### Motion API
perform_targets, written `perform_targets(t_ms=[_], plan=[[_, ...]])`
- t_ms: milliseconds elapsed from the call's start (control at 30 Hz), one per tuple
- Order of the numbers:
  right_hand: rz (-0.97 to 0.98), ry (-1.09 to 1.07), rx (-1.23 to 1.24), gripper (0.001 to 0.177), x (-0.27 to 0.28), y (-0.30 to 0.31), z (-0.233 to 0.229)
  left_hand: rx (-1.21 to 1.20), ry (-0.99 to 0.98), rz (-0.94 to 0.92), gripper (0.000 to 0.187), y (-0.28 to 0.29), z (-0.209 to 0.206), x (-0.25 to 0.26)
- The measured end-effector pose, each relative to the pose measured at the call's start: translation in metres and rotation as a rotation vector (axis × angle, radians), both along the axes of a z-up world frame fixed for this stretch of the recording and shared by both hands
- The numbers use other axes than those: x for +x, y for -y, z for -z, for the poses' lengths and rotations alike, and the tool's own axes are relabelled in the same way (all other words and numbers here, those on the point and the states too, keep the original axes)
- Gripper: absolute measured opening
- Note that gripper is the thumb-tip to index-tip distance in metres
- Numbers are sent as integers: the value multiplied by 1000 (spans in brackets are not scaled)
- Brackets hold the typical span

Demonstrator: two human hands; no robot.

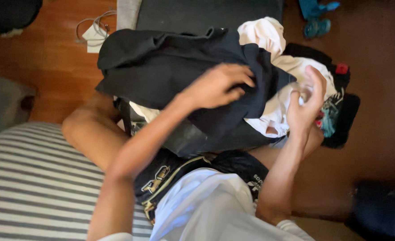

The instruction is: The person folds a black graphic t-shirt and a black hoodie on a chair seat, smoothing and aligning each item before stacking them. The person then picks up a white cloth and places it on the chair.

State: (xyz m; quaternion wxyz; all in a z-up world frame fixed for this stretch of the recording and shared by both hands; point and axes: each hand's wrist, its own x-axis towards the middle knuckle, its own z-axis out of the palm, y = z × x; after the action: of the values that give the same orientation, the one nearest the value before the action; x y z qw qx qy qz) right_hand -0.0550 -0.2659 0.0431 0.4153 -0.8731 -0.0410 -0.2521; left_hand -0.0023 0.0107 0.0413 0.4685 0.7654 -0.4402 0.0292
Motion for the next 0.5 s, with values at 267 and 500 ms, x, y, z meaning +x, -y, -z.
perform_targets(t_ms=[267,500], plan=[[-312,-6,-488,91,-2,-95,-23,434,480,-827,89,-202,35,37],[-143,-372,-309,43,51,-66,-11,167,-268,-746,25,-241,76,53]])
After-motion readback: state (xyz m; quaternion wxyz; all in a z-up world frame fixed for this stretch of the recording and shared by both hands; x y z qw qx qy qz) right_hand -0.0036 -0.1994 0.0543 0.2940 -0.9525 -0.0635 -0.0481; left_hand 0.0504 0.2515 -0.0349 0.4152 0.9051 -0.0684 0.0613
